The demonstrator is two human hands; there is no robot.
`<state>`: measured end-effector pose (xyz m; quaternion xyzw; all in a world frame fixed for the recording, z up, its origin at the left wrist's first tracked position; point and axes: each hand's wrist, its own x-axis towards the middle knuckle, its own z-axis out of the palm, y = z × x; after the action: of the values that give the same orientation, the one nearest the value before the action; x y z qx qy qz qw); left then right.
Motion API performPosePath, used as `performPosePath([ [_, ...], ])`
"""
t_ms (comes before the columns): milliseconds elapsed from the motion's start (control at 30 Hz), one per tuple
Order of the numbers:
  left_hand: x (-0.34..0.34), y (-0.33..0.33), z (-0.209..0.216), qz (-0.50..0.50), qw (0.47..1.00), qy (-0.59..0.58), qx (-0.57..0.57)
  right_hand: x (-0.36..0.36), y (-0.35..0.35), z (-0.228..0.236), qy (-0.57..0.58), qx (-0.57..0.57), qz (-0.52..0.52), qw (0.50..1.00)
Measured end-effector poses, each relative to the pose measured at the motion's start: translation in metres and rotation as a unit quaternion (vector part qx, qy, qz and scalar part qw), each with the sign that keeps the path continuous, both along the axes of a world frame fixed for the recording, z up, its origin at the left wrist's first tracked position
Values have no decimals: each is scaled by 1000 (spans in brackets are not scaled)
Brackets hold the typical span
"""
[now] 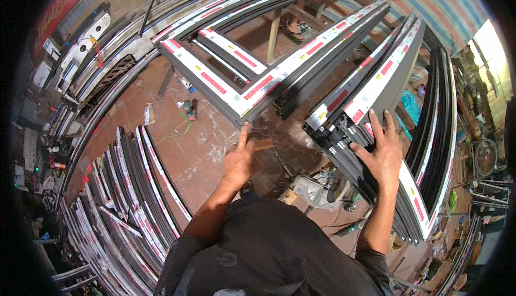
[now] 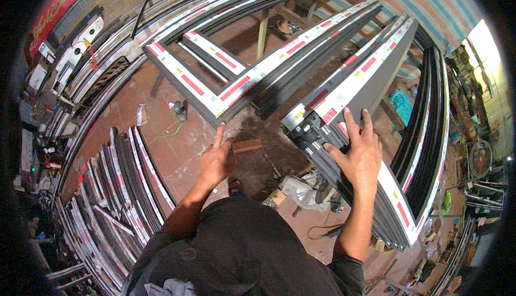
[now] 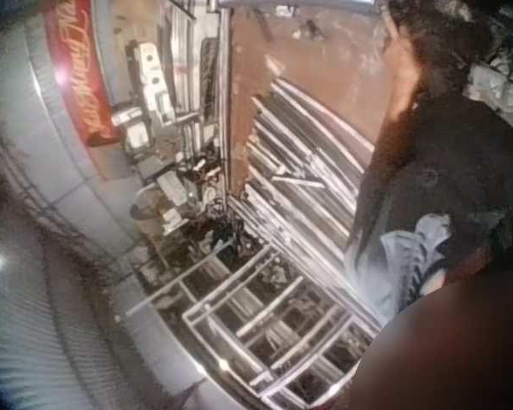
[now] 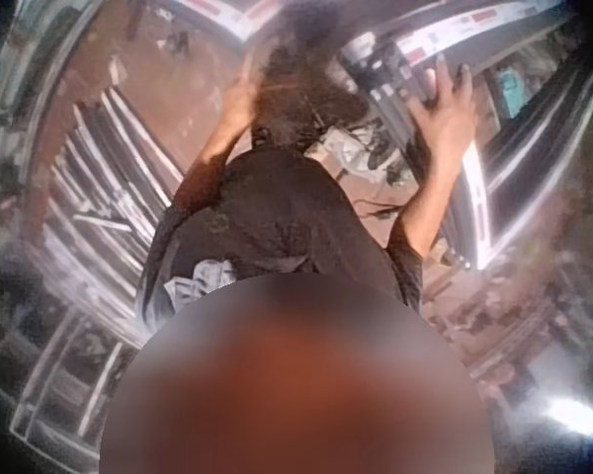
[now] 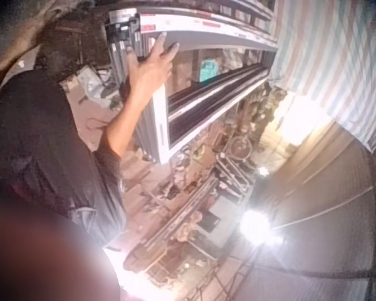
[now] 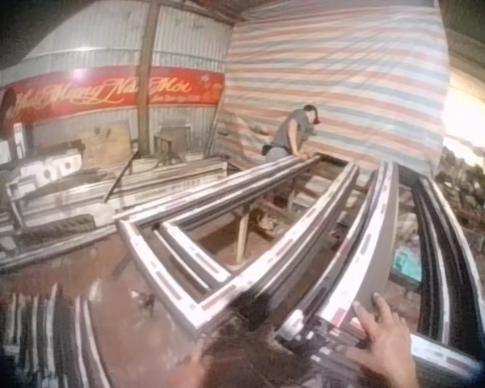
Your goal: The person assembles aluminum window frames by hand, using a cordless drill to fasten screws at the corners. They repeatedly pick up frame sections, align them, drill fasteners, and place completed frames onto a stack.
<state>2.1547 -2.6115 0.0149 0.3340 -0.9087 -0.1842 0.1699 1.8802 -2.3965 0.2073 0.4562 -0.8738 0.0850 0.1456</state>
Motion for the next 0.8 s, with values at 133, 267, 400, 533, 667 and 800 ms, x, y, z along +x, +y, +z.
performPosePath([
  [133, 7, 1, 4, 18, 998, -18, 64, -3, 0, -1, -7, 5, -1, 1000],
  [267, 11, 6, 12, 25, 998, 3, 55, -1, -1, 0, 0, 10, -7, 1000],
  [400, 11, 7, 8, 30, 998, 15, 59, 0, 0, 1, 1, 19, -22, 1000],
  [533, 11, 7, 9, 39, 997, -1, 63, 1, -1, 1, 6, 15, -17, 1000],
  [667, 13, 9, 10, 37, 998, 5, 52, 2, -1, 1, 7, 15, -16, 1000],
  [800, 16, 10, 18, 42, 996, -3, 77, 3, -3, 0, 9, 12, -15, 1000],
])
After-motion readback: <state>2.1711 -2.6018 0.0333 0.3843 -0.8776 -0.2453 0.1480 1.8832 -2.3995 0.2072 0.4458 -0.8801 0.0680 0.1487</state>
